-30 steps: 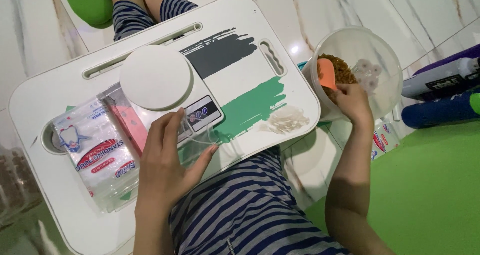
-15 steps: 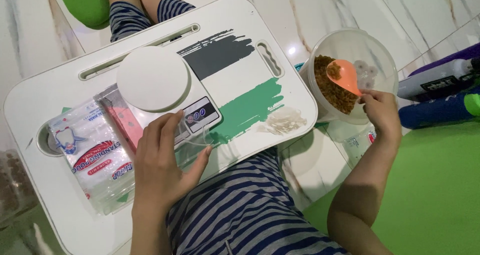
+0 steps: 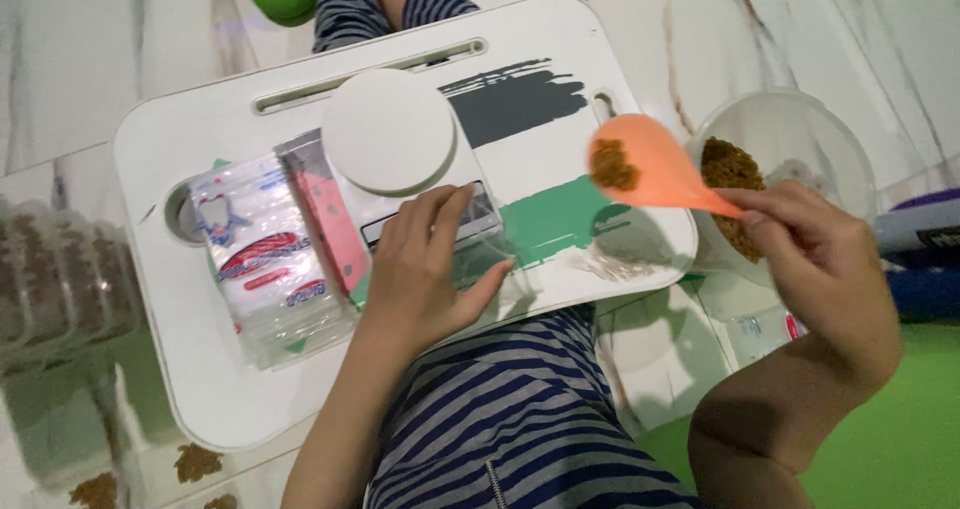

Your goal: Portioning small food items into plastic bags using a digital scale and a scoop.

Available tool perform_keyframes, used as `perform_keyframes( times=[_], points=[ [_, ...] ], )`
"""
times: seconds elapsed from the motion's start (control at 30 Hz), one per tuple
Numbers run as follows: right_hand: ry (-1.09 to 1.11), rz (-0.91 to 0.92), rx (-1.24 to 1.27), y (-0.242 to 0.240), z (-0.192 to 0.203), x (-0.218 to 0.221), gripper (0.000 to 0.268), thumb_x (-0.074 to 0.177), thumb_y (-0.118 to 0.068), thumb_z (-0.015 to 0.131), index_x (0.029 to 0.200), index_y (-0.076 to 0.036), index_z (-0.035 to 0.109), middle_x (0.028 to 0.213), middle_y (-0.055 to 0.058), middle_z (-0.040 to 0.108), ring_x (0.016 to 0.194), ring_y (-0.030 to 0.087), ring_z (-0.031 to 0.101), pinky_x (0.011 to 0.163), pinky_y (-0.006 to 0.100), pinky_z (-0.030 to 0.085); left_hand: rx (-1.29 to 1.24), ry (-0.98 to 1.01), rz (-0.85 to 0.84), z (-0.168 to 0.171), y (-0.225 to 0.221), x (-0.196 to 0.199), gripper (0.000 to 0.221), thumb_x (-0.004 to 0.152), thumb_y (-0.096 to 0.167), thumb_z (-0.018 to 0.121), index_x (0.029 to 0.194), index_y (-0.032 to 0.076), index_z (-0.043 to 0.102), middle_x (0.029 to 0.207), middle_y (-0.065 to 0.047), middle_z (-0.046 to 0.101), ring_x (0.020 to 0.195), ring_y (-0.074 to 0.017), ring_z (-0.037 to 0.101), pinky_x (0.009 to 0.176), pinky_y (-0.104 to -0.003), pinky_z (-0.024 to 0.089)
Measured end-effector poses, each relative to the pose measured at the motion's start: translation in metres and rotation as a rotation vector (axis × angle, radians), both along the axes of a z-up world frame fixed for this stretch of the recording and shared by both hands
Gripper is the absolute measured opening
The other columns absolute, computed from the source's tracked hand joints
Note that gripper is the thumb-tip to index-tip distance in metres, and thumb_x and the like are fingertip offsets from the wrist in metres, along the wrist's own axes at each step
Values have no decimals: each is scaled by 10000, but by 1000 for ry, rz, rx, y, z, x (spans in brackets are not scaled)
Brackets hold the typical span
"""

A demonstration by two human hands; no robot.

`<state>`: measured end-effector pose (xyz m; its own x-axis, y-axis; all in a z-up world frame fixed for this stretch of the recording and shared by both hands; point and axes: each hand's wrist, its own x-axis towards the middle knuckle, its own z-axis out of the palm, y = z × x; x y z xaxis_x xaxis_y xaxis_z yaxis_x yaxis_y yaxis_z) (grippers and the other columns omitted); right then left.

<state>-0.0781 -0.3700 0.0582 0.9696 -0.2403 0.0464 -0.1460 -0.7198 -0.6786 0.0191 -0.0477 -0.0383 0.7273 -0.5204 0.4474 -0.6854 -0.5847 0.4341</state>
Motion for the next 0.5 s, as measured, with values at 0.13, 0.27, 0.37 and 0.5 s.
perform_keyframes(
  times=[0.13, 0.27, 0.37, 0.5],
  points=[
    [1, 246, -173, 47, 13, 15, 384, 1000, 9, 512, 1345, -6, 680, 1000, 116, 657, 791, 176, 581, 670, 280, 482, -44, -1, 51, -2, -5, -1, 769, 906, 526, 756, 1421, 14, 504, 1313, -192, 589, 1189, -360, 607, 928, -487, 553],
    [-233, 390, -539, 76, 8, 8, 421, 967, 2, 624, 1382, -43, 679, 972, 106, 615, 813, 254, 597, 711, 410, 502, -153, -29, 69, -1, -5, 0, 773, 891, 462, 827, 1406, -5, 487, 1287, -178, 572, 1168, -349, 623, 942, -464, 567],
    [-320, 374, -589, 84, 6, -1, 480, 980, 22, 687, 1447, -83, 648, 1011, 112, 631, 783, 261, 571, 680, 404, 470, -193, -35, 77, -1, -4, 1, 781, 878, 455, 841, 1397, -26, 511, 1298, -185, 583, 1185, -347, 623, 967, -466, 569],
    [-297, 365, -472, 81, 8, 0, 496, 964, 29, 706, 1449, -42, 630, 1000, 143, 650, 786, 228, 582, 675, 357, 520, -193, -40, 77, 1, -3, 7, 788, 896, 454, 831, 1422, -21, 488, 1323, -187, 577, 1191, -347, 619, 927, -464, 589]
  ],
)
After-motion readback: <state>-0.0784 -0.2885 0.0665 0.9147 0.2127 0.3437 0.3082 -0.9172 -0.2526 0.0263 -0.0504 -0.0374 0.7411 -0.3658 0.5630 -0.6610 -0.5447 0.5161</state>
